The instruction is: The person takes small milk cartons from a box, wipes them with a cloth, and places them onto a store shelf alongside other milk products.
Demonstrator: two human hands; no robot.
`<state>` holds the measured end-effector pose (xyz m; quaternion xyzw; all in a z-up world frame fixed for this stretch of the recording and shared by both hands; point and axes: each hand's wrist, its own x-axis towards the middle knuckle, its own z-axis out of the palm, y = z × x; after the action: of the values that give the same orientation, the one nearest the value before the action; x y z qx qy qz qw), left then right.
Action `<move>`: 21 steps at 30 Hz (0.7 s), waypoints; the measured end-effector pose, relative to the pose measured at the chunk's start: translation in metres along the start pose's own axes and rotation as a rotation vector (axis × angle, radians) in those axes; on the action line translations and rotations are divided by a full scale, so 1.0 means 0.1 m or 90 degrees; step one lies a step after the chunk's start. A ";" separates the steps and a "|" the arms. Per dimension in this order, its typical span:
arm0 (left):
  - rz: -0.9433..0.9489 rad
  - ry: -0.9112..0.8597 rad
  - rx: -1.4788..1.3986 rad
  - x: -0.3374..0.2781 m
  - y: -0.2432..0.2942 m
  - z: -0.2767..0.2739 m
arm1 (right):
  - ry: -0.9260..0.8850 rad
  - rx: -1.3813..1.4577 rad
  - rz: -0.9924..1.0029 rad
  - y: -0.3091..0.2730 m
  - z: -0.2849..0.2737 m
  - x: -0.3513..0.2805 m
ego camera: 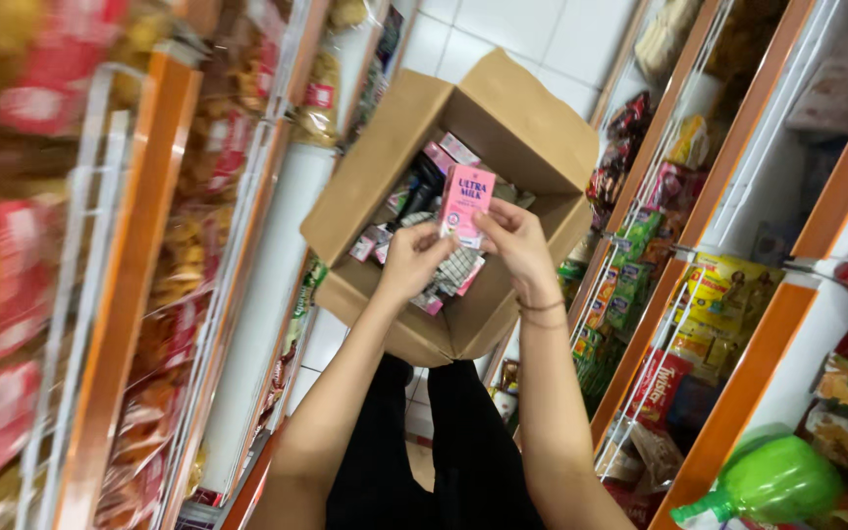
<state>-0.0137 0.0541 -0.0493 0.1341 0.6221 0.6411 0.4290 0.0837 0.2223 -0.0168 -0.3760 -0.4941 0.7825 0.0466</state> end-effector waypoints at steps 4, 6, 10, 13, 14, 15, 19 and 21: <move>0.092 -0.022 -0.074 -0.56 1.00 -0.14 | -0.106 -0.033 -0.110 -0.73 0.51 -0.57; 0.104 0.017 -0.062 -0.85 1.45 -0.21 | -0.151 -0.047 -0.158 -1.03 0.76 -0.84; 0.193 0.042 -0.023 -1.52 2.20 -0.42 | -0.222 -0.066 -0.222 -1.49 1.30 -1.33; 0.253 0.078 -0.010 -2.01 2.63 -0.56 | -0.296 -0.052 -0.250 -1.72 1.68 -1.65; 0.268 0.093 0.003 -2.19 2.76 -0.61 | -0.327 -0.040 -0.258 -1.78 1.83 -1.75; 0.283 0.107 0.016 -2.37 2.88 -0.66 | -0.347 -0.051 -0.278 -1.84 1.97 -1.86; 0.349 0.175 0.036 -3.14 3.28 -0.88 | -0.440 -0.062 -0.330 -2.03 2.55 -2.37; 0.375 0.223 0.092 -3.51 3.45 -0.98 | -0.480 -0.068 -0.344 -2.08 2.85 -2.57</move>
<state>-0.0062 -0.2154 0.3733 0.2257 0.6649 0.7048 0.1014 0.0244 0.0033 0.3565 0.0751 -0.5965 0.7977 0.0462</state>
